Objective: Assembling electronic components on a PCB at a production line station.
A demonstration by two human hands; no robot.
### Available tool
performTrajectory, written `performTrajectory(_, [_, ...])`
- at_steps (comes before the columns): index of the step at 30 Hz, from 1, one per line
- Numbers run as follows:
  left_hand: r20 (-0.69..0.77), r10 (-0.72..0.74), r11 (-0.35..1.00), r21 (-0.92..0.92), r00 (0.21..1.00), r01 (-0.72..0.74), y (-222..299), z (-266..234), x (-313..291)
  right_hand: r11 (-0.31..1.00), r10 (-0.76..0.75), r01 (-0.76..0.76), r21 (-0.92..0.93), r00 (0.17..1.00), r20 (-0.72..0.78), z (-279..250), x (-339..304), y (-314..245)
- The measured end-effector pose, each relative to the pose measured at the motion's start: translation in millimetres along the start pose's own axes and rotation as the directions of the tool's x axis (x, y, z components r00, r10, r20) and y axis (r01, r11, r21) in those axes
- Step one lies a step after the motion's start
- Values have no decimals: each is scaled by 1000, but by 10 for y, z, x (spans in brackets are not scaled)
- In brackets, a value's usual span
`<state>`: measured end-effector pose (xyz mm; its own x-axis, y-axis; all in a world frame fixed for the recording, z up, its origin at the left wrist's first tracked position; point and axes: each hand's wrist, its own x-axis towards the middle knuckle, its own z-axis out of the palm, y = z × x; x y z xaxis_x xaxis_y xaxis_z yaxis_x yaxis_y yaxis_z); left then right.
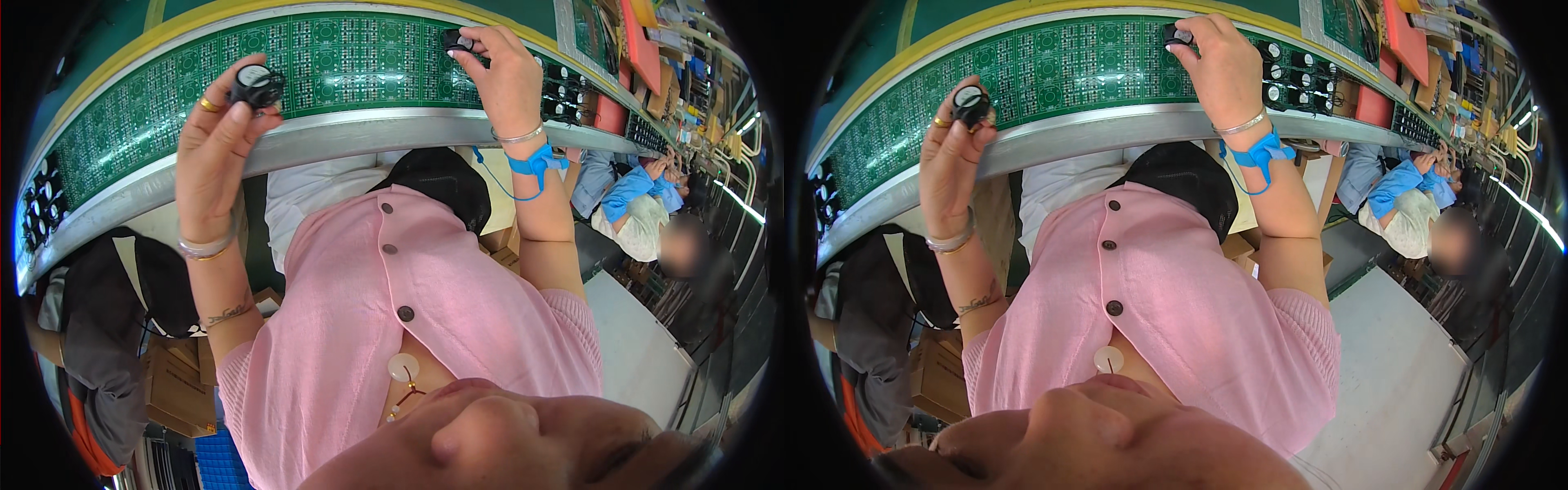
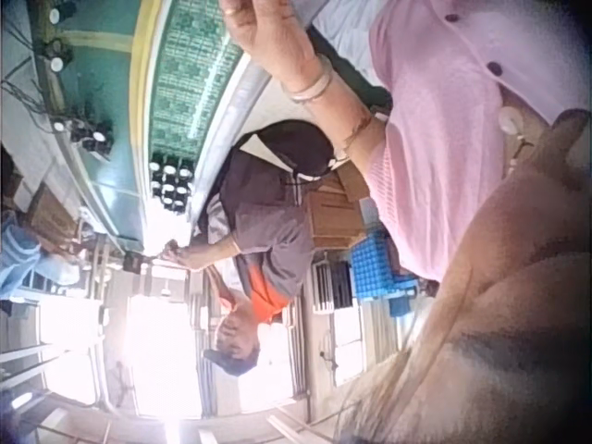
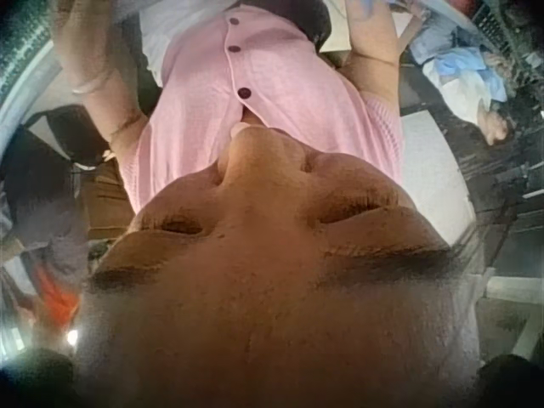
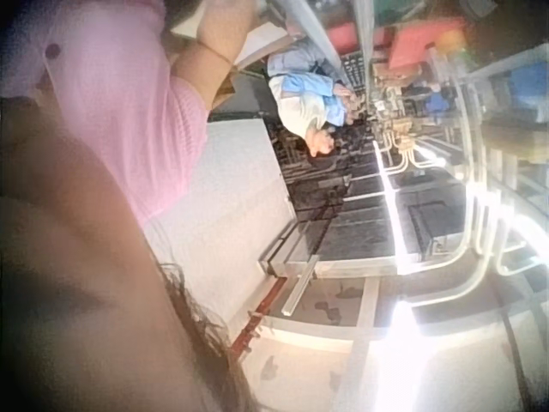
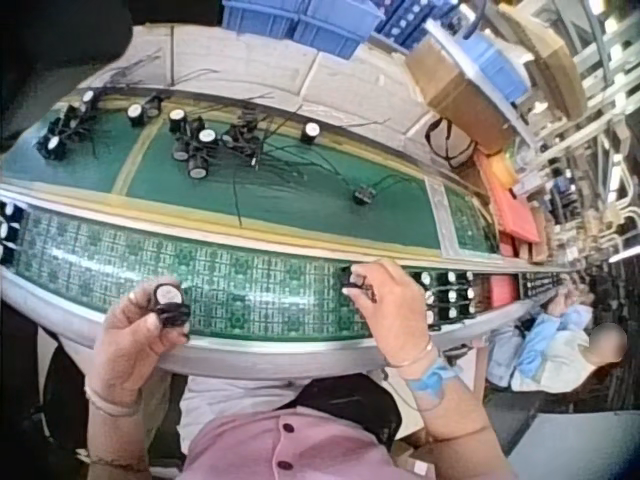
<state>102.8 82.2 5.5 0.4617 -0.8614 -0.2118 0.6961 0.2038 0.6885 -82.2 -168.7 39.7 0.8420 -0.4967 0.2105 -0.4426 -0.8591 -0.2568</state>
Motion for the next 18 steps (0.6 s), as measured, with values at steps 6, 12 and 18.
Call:
performTrajectory(6, [18,-14,994,-105,1000,16,-162,62,-28,998,45,-45,-50,999,5,-1,21,-97])
performTrajectory(12, [39,-46,997,-63,998,48,-237,106,-47,994,85,-83,-64,996,19,11,50,-129])
performTrajectory(18, [41,-60,997,47,997,58,-289,198,-74,992,60,-59,-107,998,6,32,58,-130])
